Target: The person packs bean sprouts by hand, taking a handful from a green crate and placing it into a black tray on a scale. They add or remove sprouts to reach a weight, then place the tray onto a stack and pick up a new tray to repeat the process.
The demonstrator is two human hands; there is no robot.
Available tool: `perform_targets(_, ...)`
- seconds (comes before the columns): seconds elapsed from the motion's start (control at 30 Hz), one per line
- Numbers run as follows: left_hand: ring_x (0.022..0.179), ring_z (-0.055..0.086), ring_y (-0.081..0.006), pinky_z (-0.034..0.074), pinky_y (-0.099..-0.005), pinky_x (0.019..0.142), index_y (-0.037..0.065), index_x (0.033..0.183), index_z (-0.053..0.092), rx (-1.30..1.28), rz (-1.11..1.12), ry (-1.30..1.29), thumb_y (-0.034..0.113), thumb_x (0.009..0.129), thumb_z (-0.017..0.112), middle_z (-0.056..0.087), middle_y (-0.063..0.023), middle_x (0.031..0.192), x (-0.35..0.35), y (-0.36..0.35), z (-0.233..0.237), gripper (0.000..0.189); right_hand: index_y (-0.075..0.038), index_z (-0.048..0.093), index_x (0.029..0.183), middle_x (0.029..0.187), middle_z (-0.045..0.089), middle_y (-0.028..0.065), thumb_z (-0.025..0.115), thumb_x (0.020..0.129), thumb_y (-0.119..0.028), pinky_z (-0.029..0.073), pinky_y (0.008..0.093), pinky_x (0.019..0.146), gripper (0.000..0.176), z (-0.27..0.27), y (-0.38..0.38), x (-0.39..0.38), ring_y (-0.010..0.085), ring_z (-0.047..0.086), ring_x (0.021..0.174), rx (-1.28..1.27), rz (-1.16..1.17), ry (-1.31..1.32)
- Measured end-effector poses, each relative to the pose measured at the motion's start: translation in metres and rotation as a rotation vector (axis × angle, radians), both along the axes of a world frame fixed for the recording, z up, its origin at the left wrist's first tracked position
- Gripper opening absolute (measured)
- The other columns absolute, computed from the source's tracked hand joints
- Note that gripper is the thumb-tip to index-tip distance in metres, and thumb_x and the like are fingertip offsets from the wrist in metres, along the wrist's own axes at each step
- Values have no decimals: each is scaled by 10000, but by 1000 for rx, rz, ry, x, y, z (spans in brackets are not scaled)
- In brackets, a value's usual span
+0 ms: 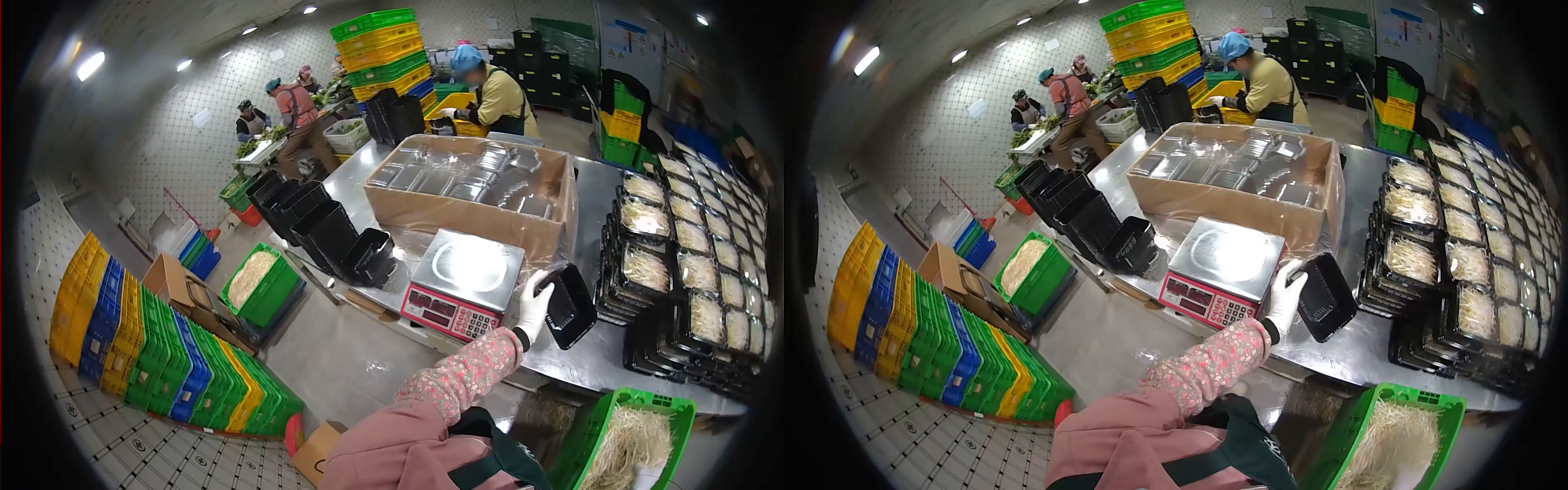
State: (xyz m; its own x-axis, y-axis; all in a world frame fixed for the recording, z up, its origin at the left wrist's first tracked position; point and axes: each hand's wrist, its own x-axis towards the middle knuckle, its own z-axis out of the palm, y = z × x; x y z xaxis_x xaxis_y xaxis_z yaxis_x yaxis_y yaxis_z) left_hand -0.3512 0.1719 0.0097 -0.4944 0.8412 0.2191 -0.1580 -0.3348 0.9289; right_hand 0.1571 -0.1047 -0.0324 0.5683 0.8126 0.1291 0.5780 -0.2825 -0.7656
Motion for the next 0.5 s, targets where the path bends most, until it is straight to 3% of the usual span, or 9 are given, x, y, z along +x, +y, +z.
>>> perform_targets(0.07,1243,532,-266,393,-353,1072,25,1253,579,100,4,209,45,867,685,584,-140,1295,0,-6,23,400,-17,404,1400,1191,636,168,731,603,-3,477,345,955,862,32,30,-24,303,633,1076,60,101,60)
perform_targets(0.13,1277,505,-278,374,-369,1094,56,1319,542,252,156,525,22,856,681,535,-159,1355,6,-27,73,485,-30,430,1383,1175,648,153,728,617,-14,485,345,943,822,57,65,-56,295,643,1067,100,230,104)
perform_targets(0.2,1372,384,-351,306,-433,1140,97,1370,500,285,42,616,57,834,700,403,-188,1471,10,-42,106,574,-42,455,1367,1160,660,138,724,632,-26,493,345,931,783,78,103,-107,287,652,1057,81,358,48)
perform_targets(0.27,1402,315,-392,308,-476,1127,120,1389,484,457,39,859,93,804,721,336,-183,1510,7,-47,121,632,-119,543,1297,1003,716,120,750,652,-111,525,373,840,677,129,139,-184,310,695,956,-31,435,-250)
perform_targets(0.33,1395,300,-437,321,-504,1100,129,1388,485,563,-103,999,128,765,742,336,-186,1507,-2,-47,124,674,-109,560,1258,1031,712,129,775,628,-163,526,379,840,669,153,176,-255,312,693,960,-104,572,-232)
perform_targets(0.4,1394,301,-443,355,-511,1056,132,1351,522,656,-114,1081,180,781,718,324,-186,1521,-21,-45,121,606,-82,550,1268,1025,705,165,819,555,-234,533,407,836,778,156,212,-323,375,671,951,-181,552,-403)
perform_targets(0.43,1396,302,-442,364,-505,1048,131,1344,530,639,-78,1114,180,790,707,326,-185,1522,-34,-42,115,584,-92,561,1264,1035,698,186,805,618,-293,532,426,830,719,136,235,-343,391,660,961,-52,673,-432)
perform_targets(0.47,1398,302,-440,374,-499,1041,130,1337,538,621,-43,1146,179,799,696,328,-184,1524,-49,-37,109,563,-82,572,1237,1038,691,211,770,692,-326,533,442,813,630,118,262,-366,394,662,959,-96,710,-569)
perform_targets(0.5,1400,303,-434,380,-496,1034,127,1336,539,510,-125,1132,172,798,690,335,-183,1523,-70,-36,105,560,-72,577,1210,1014,696,196,765,698,-316,537,445,805,597,114,276,-399,384,671,937,42,784,-535)
